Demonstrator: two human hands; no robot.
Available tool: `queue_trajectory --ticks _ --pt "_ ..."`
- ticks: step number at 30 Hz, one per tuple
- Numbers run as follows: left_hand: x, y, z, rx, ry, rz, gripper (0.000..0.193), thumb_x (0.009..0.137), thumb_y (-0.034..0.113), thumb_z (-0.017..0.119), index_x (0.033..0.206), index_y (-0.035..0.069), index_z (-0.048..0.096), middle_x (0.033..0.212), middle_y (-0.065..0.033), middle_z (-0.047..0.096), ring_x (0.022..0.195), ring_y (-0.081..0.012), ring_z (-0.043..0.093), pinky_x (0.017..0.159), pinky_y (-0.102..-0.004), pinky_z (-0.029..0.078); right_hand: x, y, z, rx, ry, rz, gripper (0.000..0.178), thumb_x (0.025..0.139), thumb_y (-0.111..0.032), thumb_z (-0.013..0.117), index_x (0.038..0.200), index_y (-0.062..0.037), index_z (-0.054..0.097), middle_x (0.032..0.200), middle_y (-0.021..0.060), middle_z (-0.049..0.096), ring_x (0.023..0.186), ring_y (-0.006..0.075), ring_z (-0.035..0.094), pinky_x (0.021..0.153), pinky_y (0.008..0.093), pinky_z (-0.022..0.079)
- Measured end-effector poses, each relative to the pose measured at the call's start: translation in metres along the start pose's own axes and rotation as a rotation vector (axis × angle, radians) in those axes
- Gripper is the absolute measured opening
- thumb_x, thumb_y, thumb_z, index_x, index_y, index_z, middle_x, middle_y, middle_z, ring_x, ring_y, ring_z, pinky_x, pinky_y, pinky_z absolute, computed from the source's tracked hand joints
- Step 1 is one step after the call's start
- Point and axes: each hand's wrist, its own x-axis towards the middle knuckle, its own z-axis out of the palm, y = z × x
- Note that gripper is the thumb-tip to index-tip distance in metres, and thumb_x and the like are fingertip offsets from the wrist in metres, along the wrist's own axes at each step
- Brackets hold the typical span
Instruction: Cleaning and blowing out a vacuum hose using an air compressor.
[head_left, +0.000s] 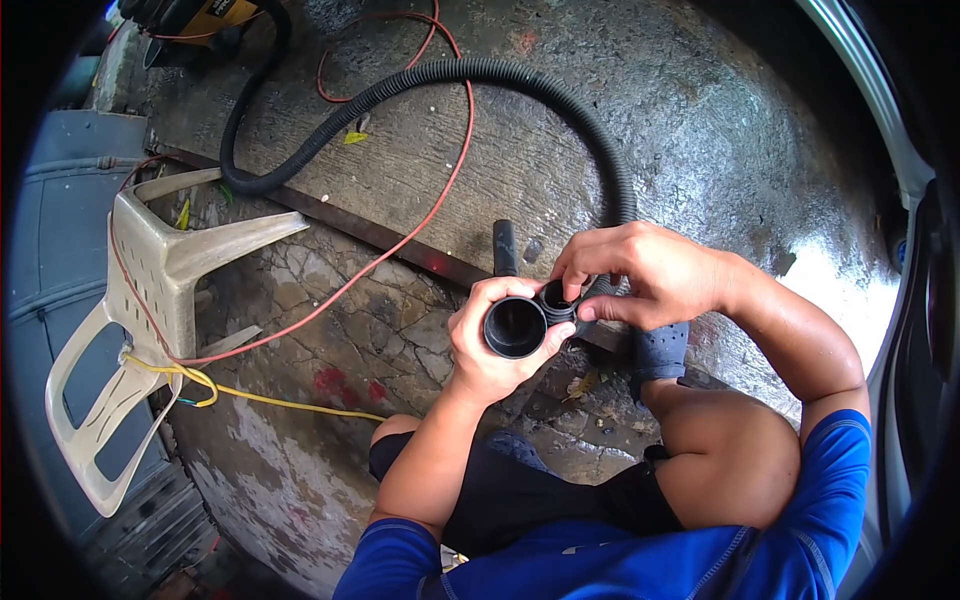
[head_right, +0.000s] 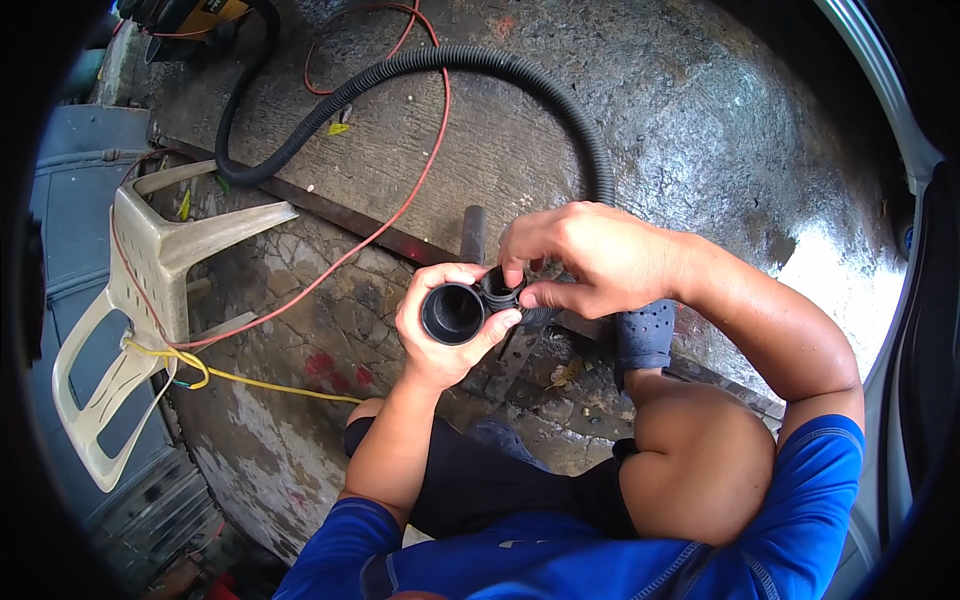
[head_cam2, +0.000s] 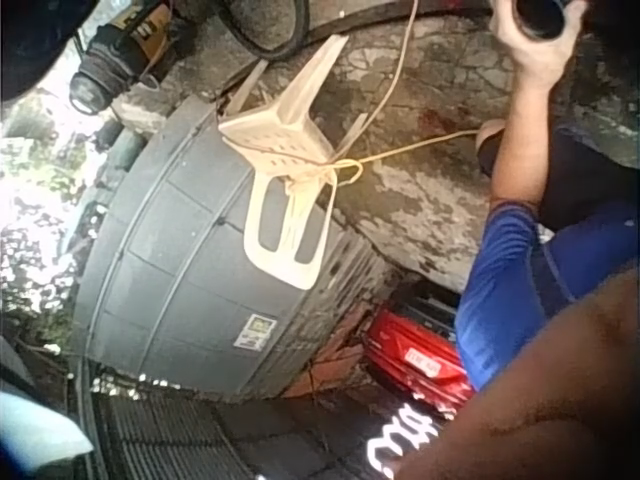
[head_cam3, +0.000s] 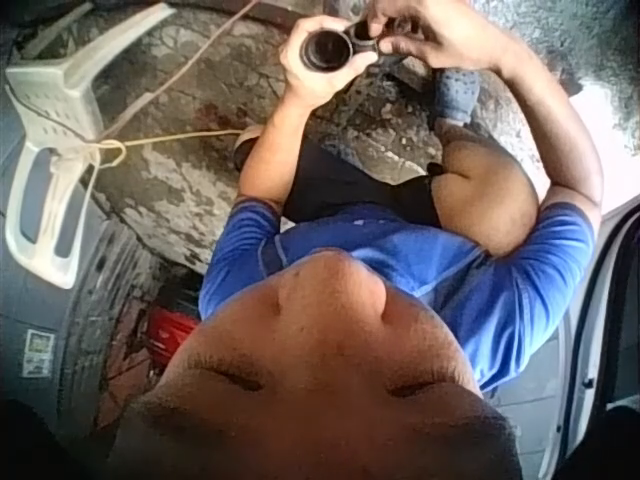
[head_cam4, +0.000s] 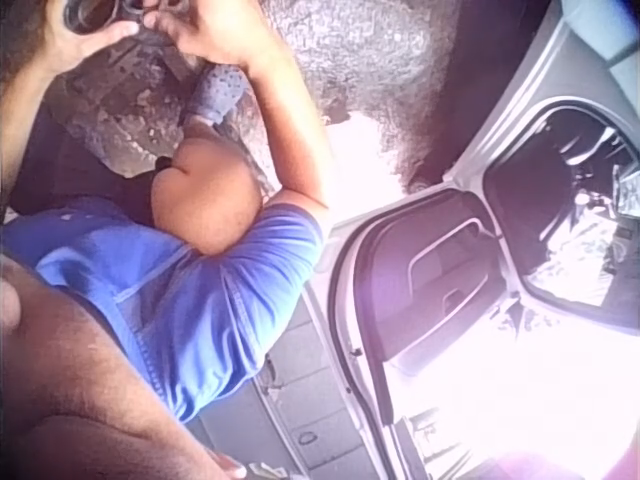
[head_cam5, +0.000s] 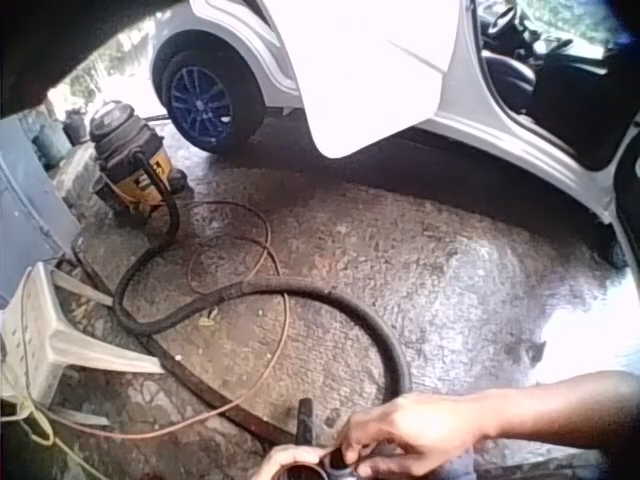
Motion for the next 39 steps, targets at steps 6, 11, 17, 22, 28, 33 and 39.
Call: queue_trajectory --ticks 6,11,17,22,28,33,39 --pt "0.002 -0.002 0.002 0.05 -0.021 0.075 0.057 0.074 0.011 0.099 0.115 0.002 0.061 0.113 -0.0121 0.072 0.103 -0.0191 0.071 0.093 -0.0354 0.059 -0.003 0.002 0.0 -0.019 -0.002 -0.018 0.025 0.084 -0.011 0.081 0.104 -0.0046 0.067 0.109 0.0116 0.071 0.103 0.036 0.07 0.087 0.0457 0.057" --pt "0.002 -0.004 0.004 0.065 -0.033 0.074 0.058 0.074 0.013 0.1 0.116 0.002 0.06 0.113 -0.0122 0.072 0.103 -0.019 0.071 0.093 -0.0355 0.059 -0.005 -0.001 -0.001 -0.019 -0.011 0.031 0.028 0.082 -0.011 0.081 0.102 -0.0048 0.064 0.105 0.0117 0.069 0.101 0.0364 0.07 0.084 0.0467 0.056" --pt "0.001 -0.008 0.006 -0.025 -0.025 0.022 0.063 0.075 0.018 0.101 0.118 0.003 0.057 0.113 -0.0118 0.071 0.102 -0.0183 0.07 0.092 -0.0351 0.058 -0.005 -0.007 -0.002 -0.063 0.012 0.051 0.025 0.083 -0.011 0.077 0.103 -0.0058 0.064 0.102 0.0124 0.069 0.091 0.0359 0.07 0.077 0.0479 0.056" --pt "0.007 -0.009 0.009 -0.044 0.012 0.074 0.064 0.075 0.02 0.101 0.117 0.002 0.056 0.109 -0.0103 0.069 0.099 -0.0175 0.067 0.09 -0.0339 0.057 -0.007 -0.001 -0.004 -0.098 0.05 0.066 0.024 0.085 -0.012 0.074 0.105 -0.0053 0.063 0.094 0.0145 0.068 0.084 0.0374 0.07 0.076 0.0482 0.056" --pt "0.009 -0.008 0.009 -0.036 0.016 0.076 0.059 0.083 0.016 0.092 0.123 0.002 0.052 0.11 -0.0123 0.063 0.098 -0.0191 0.063 0.091 -0.0344 0.054 -0.014 0.011 0.004 0.223 0.098 0.241 0.027 0.103 -0.018 0.065 0.121 -0.0053 0.051 0.104 0.013 0.068 0.098 0.0285 0.069 0.086 0.0422 0.054" --pt "0.008 -0.015 -0.001 0.133 -0.066 0.161 0.066 0.087 0.027 0.084 0.135 0.0 0.046 0.123 -0.016 0.057 0.108 -0.022 0.061 0.096 -0.0381 0.052 -0.014 0.002 0.012 0.442 0.216 0.314 0.034 0.108 -0.028 0.065 0.124 -0.0059 0.045 0.102 0.0054 0.061 0.093 0.0127 0.058 0.082 0.0324 0.049" --pt "0.017 0.004 -0.004 0.519 -0.177 0.08 0.073 0.08 0.025 0.078 0.143 0.002 0.05 0.126 -0.015 0.064 0.112 -0.0331 0.061 0.098 -0.0468 0.038 -0.019 0.013 0.006 0.367 0.209 0.448 0.049 0.093 -0.039 0.085 0.111 -0.0071 0.053 0.076 -0.0001 0.058 0.076 0.0103 0.055 0.066 0.0302 0.045"
